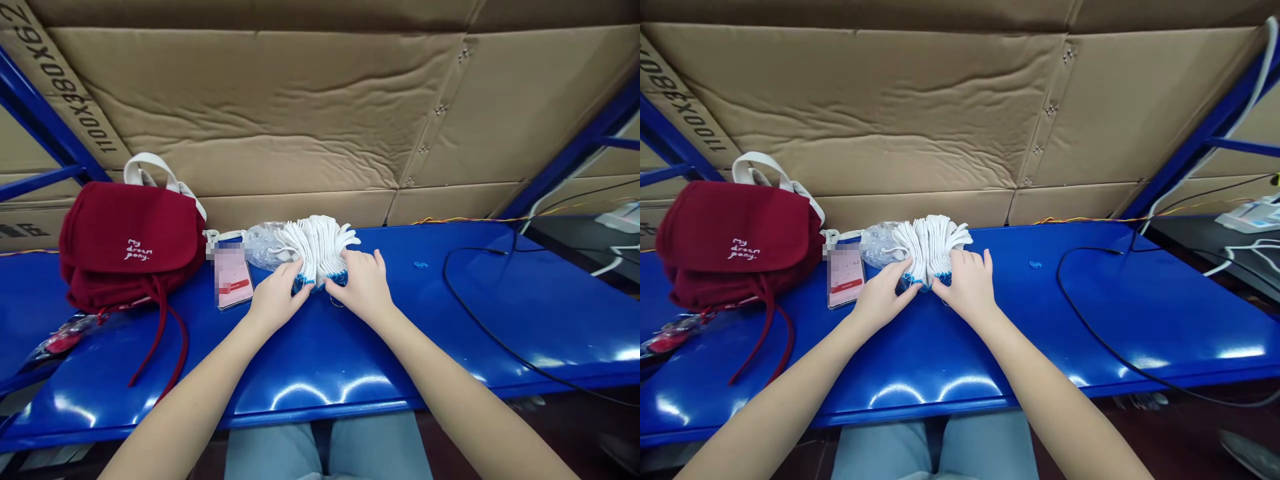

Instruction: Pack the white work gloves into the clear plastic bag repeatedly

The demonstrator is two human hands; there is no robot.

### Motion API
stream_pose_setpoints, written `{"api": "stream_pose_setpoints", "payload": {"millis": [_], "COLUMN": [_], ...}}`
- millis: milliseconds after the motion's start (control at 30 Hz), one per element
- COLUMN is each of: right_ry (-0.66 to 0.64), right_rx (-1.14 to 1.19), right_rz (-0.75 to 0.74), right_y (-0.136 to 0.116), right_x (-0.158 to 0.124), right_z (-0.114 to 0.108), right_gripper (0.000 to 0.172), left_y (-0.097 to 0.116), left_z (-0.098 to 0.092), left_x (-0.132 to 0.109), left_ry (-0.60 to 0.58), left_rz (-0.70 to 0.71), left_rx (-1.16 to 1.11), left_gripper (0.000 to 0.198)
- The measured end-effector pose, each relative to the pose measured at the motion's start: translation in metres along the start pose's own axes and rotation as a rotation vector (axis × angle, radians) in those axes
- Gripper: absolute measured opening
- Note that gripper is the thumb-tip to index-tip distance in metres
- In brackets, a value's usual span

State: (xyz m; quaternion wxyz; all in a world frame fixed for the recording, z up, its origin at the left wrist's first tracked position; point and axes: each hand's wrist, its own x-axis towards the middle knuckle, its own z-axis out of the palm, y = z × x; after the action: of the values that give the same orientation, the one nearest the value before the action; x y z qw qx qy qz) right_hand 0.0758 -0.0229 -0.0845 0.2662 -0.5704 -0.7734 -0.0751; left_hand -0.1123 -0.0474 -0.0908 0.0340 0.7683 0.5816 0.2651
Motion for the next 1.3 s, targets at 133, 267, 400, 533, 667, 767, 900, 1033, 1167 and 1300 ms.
{"api": "stream_pose_setpoints", "payload": {"millis": [133, 267, 400, 533, 667, 767, 900, 1033, 1167, 1300], "right_ry": [-0.011, -0.024, -0.006, 0.029, 0.041, 0.037, 0.019, 0.019, 0.06, 0.052], "right_rx": [-0.003, 0.02, 0.062, 0.045, 0.014, 0.01, 0.009, 0.013, -0.028, -0.065], "right_rz": [0.04, 0.035, -0.014, 0.007, 0.025, 0.035, 0.065, 0.045, 0.002, 0.011], "right_y": [0.009, 0.008, -0.002, -0.009, -0.008, -0.003, 0.001, -0.004, -0.012, -0.01], "right_x": [0.004, 0.003, -0.002, -0.003, -0.001, 0.0, 0.002, 0.001, 0.0, 0.002], "right_z": [-0.001, 0.0, 0.002, 0.005, 0.006, 0.004, 0.0, -0.001, 0.005, 0.006], "right_gripper": [0.042, 0.043, 0.058, 0.071, 0.059, 0.049, 0.042, 0.055, 0.072, 0.061], "left_y": [-0.006, -0.01, -0.009, -0.008, -0.007, -0.008, -0.01, -0.01, -0.007, -0.006], "left_z": [0.0, 0.003, 0.008, 0.01, 0.009, 0.008, 0.008, 0.012, 0.015, 0.015], "left_x": [0.001, 0.002, 0.002, 0.003, 0.003, 0.003, 0.002, 0.003, 0.004, 0.004], "left_ry": [-0.008, 0.007, 0.0, -0.012, -0.007, 0.003, 0.009, 0.031, 0.04, 0.053], "left_rz": [-0.016, -0.014, -0.019, -0.007, -0.01, -0.011, 0.008, 0.038, 0.053, 0.053], "left_rx": [-0.053, -0.127, -0.169, -0.168, -0.153, -0.133, -0.149, -0.18, -0.189, -0.185], "left_gripper": [0.052, 0.055, 0.059, 0.057, 0.056, 0.055, 0.05, 0.048, 0.046, 0.045]}}
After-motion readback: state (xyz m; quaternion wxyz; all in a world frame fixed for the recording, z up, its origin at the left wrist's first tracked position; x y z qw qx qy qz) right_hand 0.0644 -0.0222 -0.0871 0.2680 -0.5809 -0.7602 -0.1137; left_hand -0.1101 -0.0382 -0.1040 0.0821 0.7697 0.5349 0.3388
